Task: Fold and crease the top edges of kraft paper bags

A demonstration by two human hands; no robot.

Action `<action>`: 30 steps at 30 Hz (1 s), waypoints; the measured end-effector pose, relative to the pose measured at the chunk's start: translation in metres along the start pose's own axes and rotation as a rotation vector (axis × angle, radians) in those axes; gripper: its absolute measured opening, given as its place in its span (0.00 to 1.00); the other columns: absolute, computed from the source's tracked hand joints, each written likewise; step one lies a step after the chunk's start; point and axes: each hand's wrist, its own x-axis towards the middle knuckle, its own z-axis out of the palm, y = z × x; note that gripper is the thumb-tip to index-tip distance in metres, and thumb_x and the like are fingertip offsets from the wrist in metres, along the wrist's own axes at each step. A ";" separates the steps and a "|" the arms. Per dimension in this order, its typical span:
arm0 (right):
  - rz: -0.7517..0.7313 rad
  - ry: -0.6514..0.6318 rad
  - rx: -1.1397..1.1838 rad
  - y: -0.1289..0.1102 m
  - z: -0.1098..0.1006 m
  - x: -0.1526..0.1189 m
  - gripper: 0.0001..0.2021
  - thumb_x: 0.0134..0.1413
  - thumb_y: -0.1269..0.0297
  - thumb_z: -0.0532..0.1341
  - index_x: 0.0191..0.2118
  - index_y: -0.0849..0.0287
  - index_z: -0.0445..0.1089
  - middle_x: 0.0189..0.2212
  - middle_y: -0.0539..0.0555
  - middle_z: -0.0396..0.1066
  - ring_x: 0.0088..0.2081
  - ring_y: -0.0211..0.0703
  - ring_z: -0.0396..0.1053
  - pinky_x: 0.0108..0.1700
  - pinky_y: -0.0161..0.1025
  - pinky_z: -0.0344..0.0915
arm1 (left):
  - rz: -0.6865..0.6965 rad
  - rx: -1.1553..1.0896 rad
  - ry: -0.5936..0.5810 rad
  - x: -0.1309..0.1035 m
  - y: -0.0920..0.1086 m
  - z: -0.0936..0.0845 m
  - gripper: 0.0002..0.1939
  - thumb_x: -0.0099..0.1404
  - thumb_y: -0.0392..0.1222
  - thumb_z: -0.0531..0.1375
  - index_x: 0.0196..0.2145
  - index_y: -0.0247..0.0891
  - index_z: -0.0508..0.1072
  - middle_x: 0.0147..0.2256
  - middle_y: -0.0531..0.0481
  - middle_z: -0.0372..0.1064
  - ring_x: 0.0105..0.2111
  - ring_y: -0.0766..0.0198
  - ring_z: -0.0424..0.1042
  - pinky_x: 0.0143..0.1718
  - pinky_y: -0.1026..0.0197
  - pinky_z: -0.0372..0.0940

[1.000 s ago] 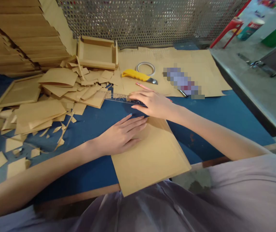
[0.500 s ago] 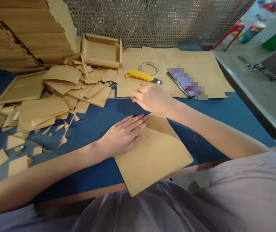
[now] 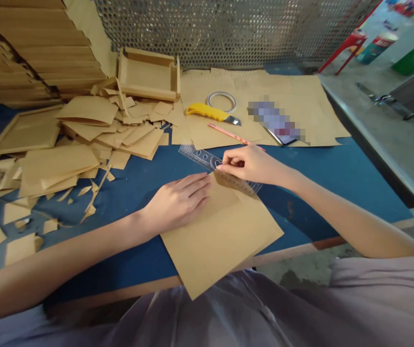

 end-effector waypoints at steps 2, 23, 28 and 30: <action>0.008 0.018 0.021 -0.001 0.004 0.002 0.15 0.57 0.58 0.59 0.22 0.57 0.59 0.14 0.44 0.54 0.19 0.34 0.50 0.26 0.38 0.48 | 0.020 -0.010 -0.002 0.001 0.000 0.002 0.16 0.74 0.35 0.49 0.49 0.28 0.74 0.53 0.38 0.72 0.56 0.53 0.69 0.52 0.54 0.72; 0.170 0.062 0.126 0.017 -0.017 -0.018 0.16 0.55 0.67 0.61 0.20 0.57 0.56 0.14 0.43 0.53 0.17 0.32 0.53 0.23 0.36 0.49 | 0.043 -0.052 -0.030 -0.003 -0.002 0.003 0.17 0.73 0.32 0.50 0.55 0.26 0.69 0.57 0.38 0.67 0.60 0.54 0.65 0.58 0.52 0.67; 0.141 0.043 0.291 0.025 -0.021 -0.019 0.15 0.57 0.65 0.61 0.21 0.58 0.59 0.14 0.44 0.56 0.17 0.31 0.56 0.23 0.35 0.51 | 0.059 -0.042 -0.037 0.001 -0.002 0.001 0.16 0.73 0.33 0.50 0.53 0.29 0.70 0.55 0.38 0.69 0.58 0.54 0.67 0.56 0.52 0.69; 0.117 0.064 0.351 0.029 -0.024 -0.022 0.16 0.59 0.63 0.60 0.21 0.58 0.60 0.14 0.44 0.57 0.17 0.32 0.57 0.23 0.35 0.51 | 0.054 -0.045 -0.047 0.005 -0.003 0.002 0.15 0.73 0.35 0.50 0.52 0.27 0.71 0.55 0.36 0.70 0.58 0.52 0.67 0.55 0.51 0.70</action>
